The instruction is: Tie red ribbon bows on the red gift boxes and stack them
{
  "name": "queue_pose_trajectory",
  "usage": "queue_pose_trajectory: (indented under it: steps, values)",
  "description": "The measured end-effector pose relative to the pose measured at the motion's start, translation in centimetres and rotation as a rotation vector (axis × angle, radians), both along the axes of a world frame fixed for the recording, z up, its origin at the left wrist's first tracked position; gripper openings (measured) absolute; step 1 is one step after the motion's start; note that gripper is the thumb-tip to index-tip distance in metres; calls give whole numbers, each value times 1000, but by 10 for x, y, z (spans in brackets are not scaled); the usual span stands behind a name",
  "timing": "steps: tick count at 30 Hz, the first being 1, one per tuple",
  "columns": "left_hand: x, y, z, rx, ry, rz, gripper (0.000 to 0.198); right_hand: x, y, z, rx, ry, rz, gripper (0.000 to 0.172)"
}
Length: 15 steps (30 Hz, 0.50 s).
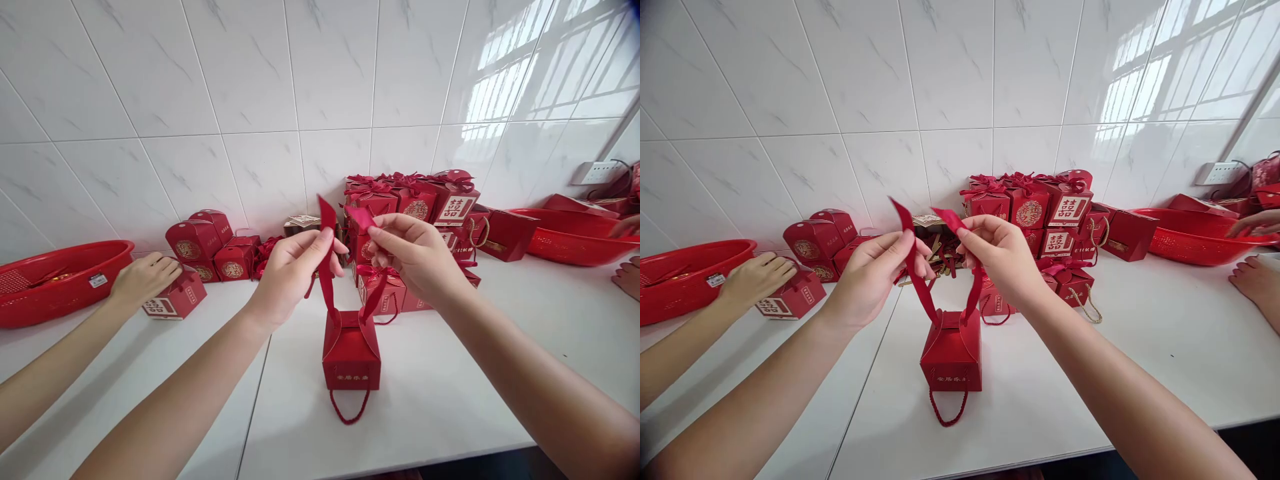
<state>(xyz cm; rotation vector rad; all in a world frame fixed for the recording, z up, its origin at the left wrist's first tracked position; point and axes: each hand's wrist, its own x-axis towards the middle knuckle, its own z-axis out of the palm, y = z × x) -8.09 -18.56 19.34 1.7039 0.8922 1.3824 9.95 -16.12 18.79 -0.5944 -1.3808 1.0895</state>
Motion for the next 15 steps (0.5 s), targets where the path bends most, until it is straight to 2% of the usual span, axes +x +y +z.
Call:
queue_pose_trajectory:
  steps: [4,8,12,15]
  values:
    - [3,-2,-2,-20,173,0,33,-2,-6,-4,94,-222,47,15]
    - [3,-2,-6,-42,227,8,29,-4,-10,-11,172,-252,161,14]
    - [-2,-2,-8,-82,267,-51,23,-3,-4,-20,224,-233,85,20]
    - [-10,1,-9,-177,281,-61,22,4,2,-28,361,-306,85,18]
